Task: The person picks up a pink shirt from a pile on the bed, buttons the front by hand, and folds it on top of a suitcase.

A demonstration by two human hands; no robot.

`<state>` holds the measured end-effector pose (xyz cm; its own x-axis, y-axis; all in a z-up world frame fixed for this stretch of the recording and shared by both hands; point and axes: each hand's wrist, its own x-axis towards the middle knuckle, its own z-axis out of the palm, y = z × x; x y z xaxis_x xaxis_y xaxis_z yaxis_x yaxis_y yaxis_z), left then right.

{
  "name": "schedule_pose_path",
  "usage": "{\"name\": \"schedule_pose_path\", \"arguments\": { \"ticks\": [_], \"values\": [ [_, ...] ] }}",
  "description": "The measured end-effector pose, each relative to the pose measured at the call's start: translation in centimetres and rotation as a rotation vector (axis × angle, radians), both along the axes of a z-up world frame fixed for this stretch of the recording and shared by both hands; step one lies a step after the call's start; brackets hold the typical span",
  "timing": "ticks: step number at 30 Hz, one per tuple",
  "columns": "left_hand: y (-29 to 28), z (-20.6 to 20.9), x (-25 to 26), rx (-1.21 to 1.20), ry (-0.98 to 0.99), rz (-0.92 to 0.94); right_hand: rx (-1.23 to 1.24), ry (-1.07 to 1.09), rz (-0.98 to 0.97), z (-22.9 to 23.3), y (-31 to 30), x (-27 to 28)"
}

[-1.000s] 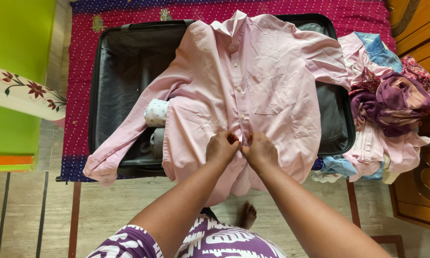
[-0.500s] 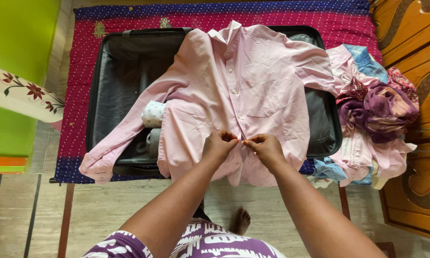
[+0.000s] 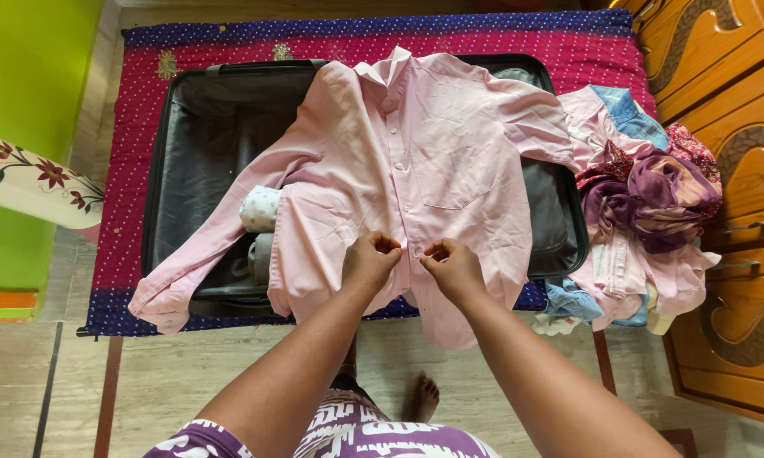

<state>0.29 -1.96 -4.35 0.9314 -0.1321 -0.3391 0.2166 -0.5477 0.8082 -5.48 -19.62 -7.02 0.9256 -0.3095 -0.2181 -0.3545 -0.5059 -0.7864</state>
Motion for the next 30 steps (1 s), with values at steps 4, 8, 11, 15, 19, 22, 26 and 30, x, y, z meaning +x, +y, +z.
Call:
{"name": "schedule_pose_path", "arguments": {
  "ticks": [4,8,11,15,19,22,26,30],
  "values": [
    [0.5,-0.2,0.0,0.013,-0.045,0.002,-0.183,0.080,-0.057,2.3,2.9,0.8],
    [0.6,-0.3,0.0,0.000,-0.069,-0.012,-0.360,0.022,-0.061,2.6,4.5,1.5],
    [0.6,-0.3,0.1,-0.010,-0.063,-0.020,-0.346,-0.015,-0.075,1.6,4.1,1.5],
    [0.5,0.0,0.4,-0.022,-0.029,-0.035,-0.051,0.059,-0.111,0.9,2.5,1.1],
    [0.3,0.4,0.1,-0.046,0.004,-0.042,0.423,0.070,-0.201,0.2,0.4,0.3],
    [-0.2,0.9,0.1,-0.055,0.062,-0.034,0.576,0.063,-0.251,0.0,-1.0,0.6],
    [-0.7,1.7,0.1,-0.162,0.137,-0.003,0.596,0.042,-0.206,1.4,-1.5,0.6],
    [-1.3,2.0,0.0,-0.318,0.221,0.029,0.640,-0.002,-0.108,2.2,-1.6,0.2]
  ]
}}
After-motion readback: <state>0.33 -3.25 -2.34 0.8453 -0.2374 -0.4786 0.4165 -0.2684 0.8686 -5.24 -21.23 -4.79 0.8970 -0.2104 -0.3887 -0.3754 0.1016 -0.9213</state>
